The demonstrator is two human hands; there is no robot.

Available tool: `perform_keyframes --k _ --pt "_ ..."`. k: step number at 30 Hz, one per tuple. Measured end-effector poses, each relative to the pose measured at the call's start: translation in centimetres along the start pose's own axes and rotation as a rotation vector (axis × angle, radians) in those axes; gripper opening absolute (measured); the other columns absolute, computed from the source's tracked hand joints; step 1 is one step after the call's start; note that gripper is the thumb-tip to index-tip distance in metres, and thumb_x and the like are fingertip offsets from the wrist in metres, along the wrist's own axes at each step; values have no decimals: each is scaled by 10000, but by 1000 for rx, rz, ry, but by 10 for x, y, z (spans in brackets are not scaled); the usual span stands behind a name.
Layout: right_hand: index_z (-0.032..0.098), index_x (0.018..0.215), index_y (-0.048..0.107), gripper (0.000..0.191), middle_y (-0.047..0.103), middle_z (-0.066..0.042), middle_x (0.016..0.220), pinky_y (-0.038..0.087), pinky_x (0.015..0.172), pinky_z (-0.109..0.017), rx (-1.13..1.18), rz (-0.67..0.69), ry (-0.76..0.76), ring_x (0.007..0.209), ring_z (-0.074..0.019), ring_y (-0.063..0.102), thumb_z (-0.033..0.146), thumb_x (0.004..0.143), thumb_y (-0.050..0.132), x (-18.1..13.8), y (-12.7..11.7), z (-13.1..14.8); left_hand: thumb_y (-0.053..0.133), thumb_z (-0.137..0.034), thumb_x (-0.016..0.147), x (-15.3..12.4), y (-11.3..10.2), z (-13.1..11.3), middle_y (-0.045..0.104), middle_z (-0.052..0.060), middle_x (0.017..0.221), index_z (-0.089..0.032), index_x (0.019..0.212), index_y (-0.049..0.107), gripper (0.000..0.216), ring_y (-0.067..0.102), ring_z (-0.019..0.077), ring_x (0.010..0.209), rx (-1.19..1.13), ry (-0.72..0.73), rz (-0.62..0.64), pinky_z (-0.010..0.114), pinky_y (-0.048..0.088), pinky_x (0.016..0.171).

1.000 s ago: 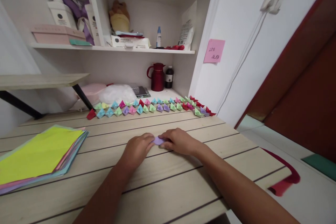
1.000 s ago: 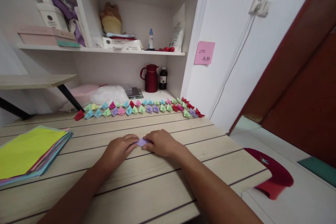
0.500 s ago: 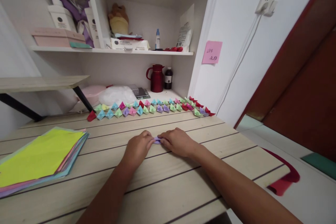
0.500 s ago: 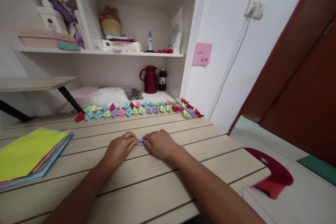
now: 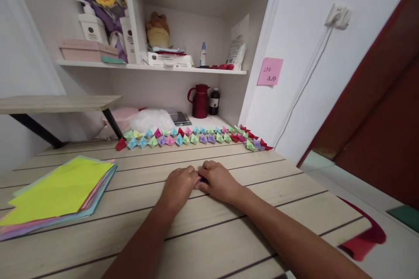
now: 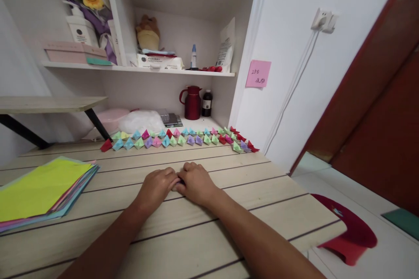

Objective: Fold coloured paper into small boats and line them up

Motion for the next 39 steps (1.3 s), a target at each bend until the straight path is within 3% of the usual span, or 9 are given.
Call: perform_keyframes --k 5,10,18,24,26,29,34,39 --pt "189 976 693 315 639 -74 896 396 803 -291 158 35 -35 904 -198 570 447 926 518 -3 -6 -6 500 -226 933 1 3 2 670 39 831 -193 830 677 207 635 194 769 5 2 -5 302 425 685" --pt "203 1037 688 234 674 -74 916 398 786 -280 111 13 -21 901 -197 597 305 926 509 -4 -9 -8 519 -262 931 2 1 2 677 45 837 -175 855 676 195 637 197 768 -14 -10 -35 302 420 689" --pt "184 761 674 158 654 -84 802 371 711 -292 129 -136 85 780 -202 586 206 850 545 1 -6 -14 550 -247 911 1 -10 7 671 25 813 -205 797 669 170 634 184 753 -154 -81 -158 292 439 711" --pt "177 772 647 145 651 -37 756 388 622 -239 362 -397 297 683 -151 570 250 849 548 2 -18 -55 423 -326 962 -6 -32 27 617 102 1148 -182 1155 530 263 651 178 861 -348 -309 -431 294 497 735" --pt "159 737 619 215 623 -22 668 394 557 -220 458 -471 353 605 -135 552 287 866 503 1 -16 -70 437 -334 953 -8 -33 30 635 95 1094 -177 1166 492 270 659 162 767 -411 -360 -485 282 509 674" --pt "151 716 595 256 579 -2 579 375 476 -213 569 -553 394 518 -127 510 324 859 473 -1 -13 -82 471 -314 931 -10 -33 29 666 27 891 -209 1023 525 149 642 146 649 -475 -381 -517 256 491 598" --pt "166 696 596 218 598 -11 647 398 535 -228 628 -679 390 581 -135 523 334 824 540 -10 -27 -81 478 -307 912 -18 -46 25 645 21 866 -226 908 543 104 617 147 687 -509 -376 -606 268 477 672" --pt "187 658 592 142 567 2 671 375 604 -249 568 -748 321 625 -137 499 259 778 612 -18 -50 -63 560 -338 858 -12 -26 23 654 -2 761 -237 875 588 107 634 160 672 -838 -419 -488 272 476 654"
Point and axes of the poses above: each hand's wrist, its own x-axis towards the middle knuckle, its own y-axis out of the palm, z = x × y, the point moved 9 cm from there along x, towards the middle knuckle
